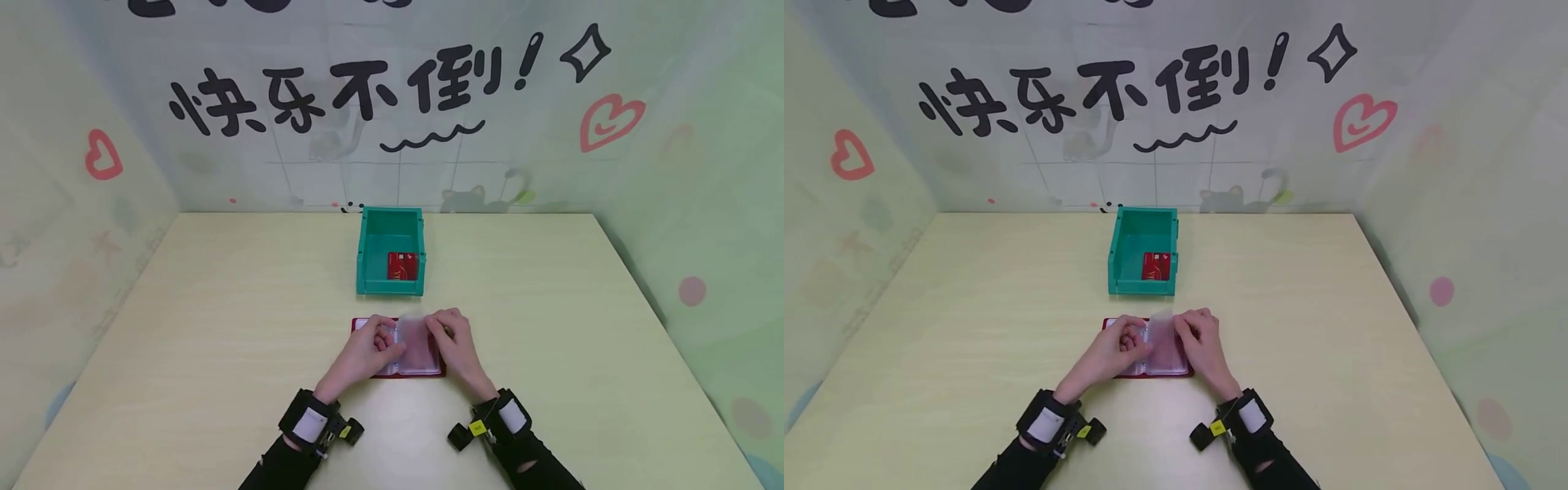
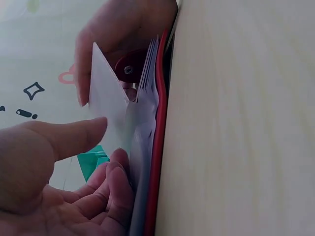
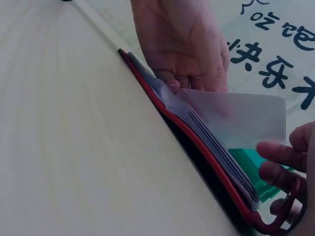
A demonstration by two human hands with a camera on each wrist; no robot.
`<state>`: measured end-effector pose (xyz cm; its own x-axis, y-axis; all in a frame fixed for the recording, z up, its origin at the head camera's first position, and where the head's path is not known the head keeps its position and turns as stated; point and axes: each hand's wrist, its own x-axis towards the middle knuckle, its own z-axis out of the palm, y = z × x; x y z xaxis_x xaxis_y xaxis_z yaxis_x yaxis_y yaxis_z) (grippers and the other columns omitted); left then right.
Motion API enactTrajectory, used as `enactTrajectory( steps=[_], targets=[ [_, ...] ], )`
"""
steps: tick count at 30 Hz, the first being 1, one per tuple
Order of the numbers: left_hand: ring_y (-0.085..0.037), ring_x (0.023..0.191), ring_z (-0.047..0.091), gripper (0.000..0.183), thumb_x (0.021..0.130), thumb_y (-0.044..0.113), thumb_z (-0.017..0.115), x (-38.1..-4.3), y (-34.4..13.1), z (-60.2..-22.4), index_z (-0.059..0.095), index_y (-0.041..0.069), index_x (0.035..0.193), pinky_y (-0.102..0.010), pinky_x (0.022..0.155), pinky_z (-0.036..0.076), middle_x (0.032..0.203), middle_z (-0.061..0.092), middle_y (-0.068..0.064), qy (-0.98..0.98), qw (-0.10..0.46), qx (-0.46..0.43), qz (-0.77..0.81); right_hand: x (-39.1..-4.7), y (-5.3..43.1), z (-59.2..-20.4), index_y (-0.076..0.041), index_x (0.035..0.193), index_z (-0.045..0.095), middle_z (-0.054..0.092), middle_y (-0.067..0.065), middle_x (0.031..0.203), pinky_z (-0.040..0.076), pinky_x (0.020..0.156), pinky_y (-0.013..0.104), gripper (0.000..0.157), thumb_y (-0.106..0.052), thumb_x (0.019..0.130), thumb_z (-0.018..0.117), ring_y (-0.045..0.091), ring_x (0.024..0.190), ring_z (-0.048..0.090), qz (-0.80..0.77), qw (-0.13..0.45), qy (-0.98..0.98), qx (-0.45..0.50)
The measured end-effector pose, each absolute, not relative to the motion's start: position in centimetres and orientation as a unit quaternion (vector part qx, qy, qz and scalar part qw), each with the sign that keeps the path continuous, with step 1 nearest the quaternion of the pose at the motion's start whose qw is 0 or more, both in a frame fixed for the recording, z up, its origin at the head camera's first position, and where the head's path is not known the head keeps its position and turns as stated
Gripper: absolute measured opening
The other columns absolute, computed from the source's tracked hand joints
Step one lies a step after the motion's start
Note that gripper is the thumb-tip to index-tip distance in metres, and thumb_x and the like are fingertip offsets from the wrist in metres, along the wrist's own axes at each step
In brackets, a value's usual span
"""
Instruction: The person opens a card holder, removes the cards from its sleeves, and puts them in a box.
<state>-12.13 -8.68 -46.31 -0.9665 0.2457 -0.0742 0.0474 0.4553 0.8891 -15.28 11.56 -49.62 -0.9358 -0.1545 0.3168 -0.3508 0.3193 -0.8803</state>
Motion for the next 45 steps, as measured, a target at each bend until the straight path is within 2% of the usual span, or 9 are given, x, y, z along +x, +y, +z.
enactTrajectory(
  steps=[3,7,13,17,23,29,33,39,45],
  targets=[
    [-0.012,0.078,0.053,0.030,0.096,0.025,0.068,-12.1,-8.7,-46.4,0.061,0.001,0.113,-0.018,0.068,0.045,0.088,0.063,-0.007,0.845,0.104,0.080,0.518,-14.9,11.8,-49.9,-0.006,0.090,0.076,0.073,0.012,0.089,0.034,0.088,0.033,0.023,-0.007,0.100,0.055,0.012,0.092,0.048,0.557,0.084,-0.803,0.194],
    [-0.013,0.080,0.054,0.034,0.099,0.039,0.063,-12.2,-8.7,-46.4,0.067,0.008,0.108,-0.020,0.070,0.046,0.090,0.065,-0.005,0.849,0.121,0.072,0.510,-14.4,11.9,-50.2,-0.005,0.110,0.077,0.073,0.011,0.103,0.030,0.094,0.042,0.023,-0.006,0.098,0.057,0.017,0.104,0.047,0.529,0.076,-0.808,0.246],
    [-0.012,0.085,0.059,0.046,0.098,0.053,0.057,-12.4,-8.8,-46.0,0.069,0.009,0.109,-0.024,0.075,0.049,0.097,0.069,-0.004,0.850,0.139,0.058,0.504,-14.1,11.6,-50.6,-0.009,0.116,0.076,0.062,0.010,0.114,0.028,0.094,0.049,0.028,-0.010,0.089,0.071,0.027,0.112,0.040,0.471,0.103,-0.823,0.300],
    [-0.013,0.085,0.061,0.040,0.099,0.044,0.058,-12.6,-9.3,-45.8,0.071,0.008,0.108,-0.026,0.075,0.051,0.098,0.071,-0.006,0.851,0.135,0.057,0.504,-14.1,11.3,-50.6,-0.015,0.116,0.077,0.058,0.008,0.115,0.029,0.093,0.047,0.031,-0.017,0.085,0.078,0.027,0.113,0.038,0.450,0.118,-0.833,0.301],
    [-0.017,0.081,0.064,0.024,0.096,0.018,0.066,-13.1,-10.6,-45.6,0.070,0.002,0.113,-0.029,0.072,0.055,0.098,0.073,-0.012,0.862,0.112,0.042,0.492,-14.2,11.4,-50.4,-0.011,0.120,0.073,0.056,0.010,0.115,0.032,0.093,0.047,0.039,-0.020,0.083,0.081,0.031,0.113,0.043,0.421,0.125,-0.866,0.240],
    [-0.016,0.059,0.055,0.058,0.086,0.017,0.080,-12.8,-11.4,-45.0,0.051,0.001,0.134,-0.026,0.053,0.045,0.072,0.062,-0.008,0.893,0.083,-0.014,0.442,-14.2,12.0,-50.1,-0.005,0.125,0.070,0.056,0.013,0.118,0.037,0.094,0.047,0.042,-0.024,0.087,0.077,0.031,0.111,0.047,0.378,0.098,-0.900,0.193],
    [-0.019,0.068,0.058,0.071,0.082,0.023,0.084,-12.5,-10.7,-44.5,0.045,0.006,0.138,-0.029,0.059,0.048,0.079,0.063,-0.007,0.932,0.049,-0.028,0.359,-14.2,12.2,-49.9,-0.005,0.126,0.069,0.055,0.014,0.115,0.036,0.093,0.047,0.044,-0.026,0.089,0.075,0.031,0.109,0.047,0.363,0.090,-0.911,0.175],
    [-0.025,0.098,0.055,0.038,0.087,0.010,0.078,-12.0,-9.1,-44.3,0.063,0.001,0.121,-0.038,0.087,0.055,0.110,0.062,-0.014,0.943,0.023,0.051,0.328,-14.1,12.0,-49.5,-0.011,0.129,0.067,0.052,0.014,0.116,0.032,0.094,0.048,0.048,-0.035,0.088,0.075,0.032,0.111,0.044,0.336,0.074,-0.926,0.157],
    [-0.016,0.084,0.057,0.018,0.095,0.012,0.067,-12.1,-8.2,-45.5,0.071,0.001,0.110,-0.028,0.075,0.053,0.100,0.068,-0.010,0.915,0.059,0.095,0.389,-14.1,11.6,-49.7,-0.016,0.129,0.065,0.048,0.014,0.115,0.031,0.092,0.049,0.051,-0.043,0.087,0.074,0.032,0.112,0.041,0.318,0.066,-0.934,0.149]
  ],
)
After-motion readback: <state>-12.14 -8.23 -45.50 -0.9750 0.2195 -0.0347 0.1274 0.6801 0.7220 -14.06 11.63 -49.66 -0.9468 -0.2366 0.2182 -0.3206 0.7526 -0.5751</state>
